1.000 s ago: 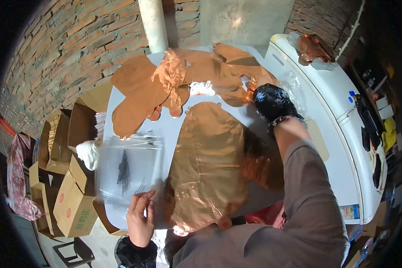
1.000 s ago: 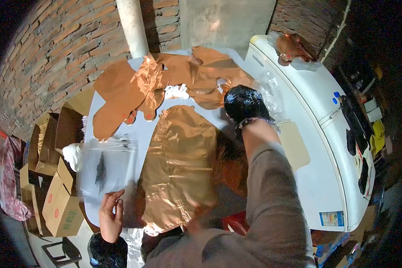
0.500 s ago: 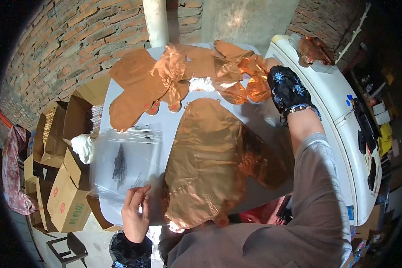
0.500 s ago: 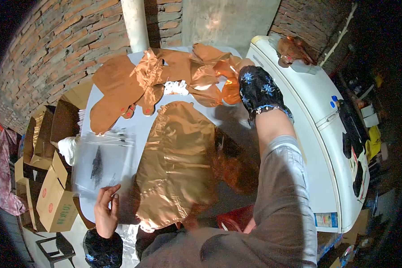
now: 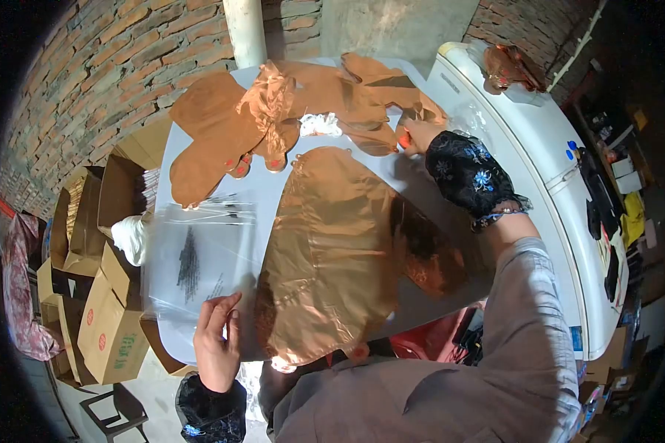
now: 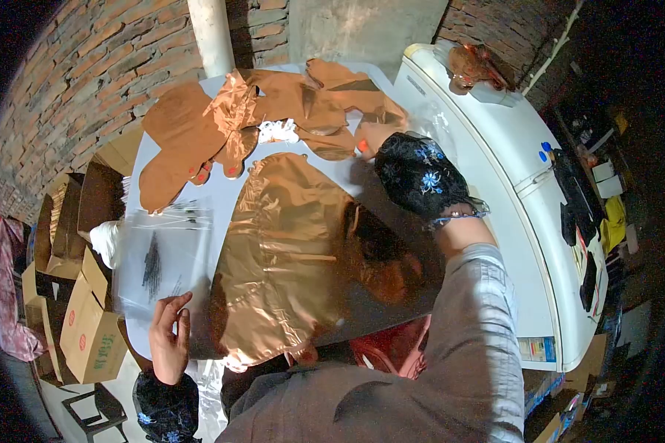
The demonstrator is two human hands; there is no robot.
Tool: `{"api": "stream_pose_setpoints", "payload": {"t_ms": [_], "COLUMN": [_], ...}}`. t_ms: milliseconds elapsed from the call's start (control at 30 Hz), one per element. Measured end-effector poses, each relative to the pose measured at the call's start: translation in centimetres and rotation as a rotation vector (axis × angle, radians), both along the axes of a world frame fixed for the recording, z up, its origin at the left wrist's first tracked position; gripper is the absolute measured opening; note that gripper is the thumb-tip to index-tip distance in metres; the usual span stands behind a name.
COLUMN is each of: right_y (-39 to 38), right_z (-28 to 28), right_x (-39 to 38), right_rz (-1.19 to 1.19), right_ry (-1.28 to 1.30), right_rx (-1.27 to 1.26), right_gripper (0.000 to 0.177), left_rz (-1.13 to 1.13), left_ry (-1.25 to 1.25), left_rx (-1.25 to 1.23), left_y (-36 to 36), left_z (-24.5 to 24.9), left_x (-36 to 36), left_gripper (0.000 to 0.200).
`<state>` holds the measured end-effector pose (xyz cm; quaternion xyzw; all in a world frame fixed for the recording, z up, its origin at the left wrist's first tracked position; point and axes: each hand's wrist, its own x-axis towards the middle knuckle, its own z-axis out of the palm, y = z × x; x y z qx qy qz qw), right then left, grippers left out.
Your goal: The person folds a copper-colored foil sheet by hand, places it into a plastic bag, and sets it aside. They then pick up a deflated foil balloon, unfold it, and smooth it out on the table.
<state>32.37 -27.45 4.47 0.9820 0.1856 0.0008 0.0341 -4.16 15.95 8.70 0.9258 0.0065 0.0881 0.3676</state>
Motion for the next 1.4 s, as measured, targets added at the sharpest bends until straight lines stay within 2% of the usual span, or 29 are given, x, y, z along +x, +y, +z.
{"api": "stream_pose_setpoints", "payload": {"t_ms": [100,200,300,400,500,700,767,833,900,967,1033,1133,1267,1333,1400], "right_y": [-1.0,-1.8,-1.5,-0.5,0.4,0.7,0.7,-2.5,-12.4,-7.4,-4.1,-2.0,1.0,0.2,-0.4], "right_z": [-0.5,-2.5,-3.2,-1.2,1.1,2.1,3.4,0.0,-10.9,-3.4,0.3,4.5,12.0,11.8,12.5], "right_x": [1.5,3.5,4.5,3.2,0.9,0.2,0.2,5.8,19.9,13.4,9.6,7.5,2.1,5.3,5.8], "right_rz": [0.029,-0.021,-0.107,-0.163,-0.075,-0.131,-0.123,-0.08,0.168,-0.026,-0.092,-0.091,-0.095,-0.149,-0.152], "right_ry": [0.135,0.061,-0.039,-0.071,-0.122,-0.207,-0.108,-0.182,-0.578,-0.358,-0.315,-0.399,-0.708,-0.349,-0.501], "right_rx": [0.003,-0.053,-0.091,-0.142,0.082,0.359,0.415,0.336,0.124,0.146,0.142,0.139,0.222,0.082,-0.222], "right_gripper": [0.043,0.03,0.024,0.02,0.021,0.032,0.035,0.036,0.037,0.035,0.033,0.03,0.028,0.027,0.028], "left_rz": [0.004,0.003,-0.01,-0.028,-0.021,-0.046,-0.054,-0.074,-0.08,-0.067,-0.064,-0.05,-0.043,-0.032,-0.027], "left_ry": [0.009,0.004,-0.019,-0.052,-0.03,-0.05,-0.049,-0.073,-0.071,-0.039,-0.064,-0.039,-0.023,0.012,0.02], "left_rx": [-0.001,-0.009,0.006,0.018,-0.003,0.015,0.021,0.043,0.048,0.028,0.03,0.027,0.018,0.015,0.017], "left_y": [-0.1,-0.3,-0.5,-0.5,-1.0,-1.5,-1.6,-1.7,-1.7,-1.9,-2.1,-1.9,-1.7,-1.7,-1.5], "left_z": [-0.1,0.1,0.2,0.0,0.4,0.9,1.0,0.8,0.9,0.9,1.0,1.0,1.4,1.3,1.3], "left_x": [-0.1,-0.1,0.0,0.2,0.3,0.5,0.6,0.8,0.8,0.8,0.8,0.7,0.6,0.5,0.5], "left_gripper": [0.026,0.026,0.026,0.026,0.026,0.027,0.027,0.026,0.027,0.027,0.026,0.026,0.026,0.027,0.027]}}
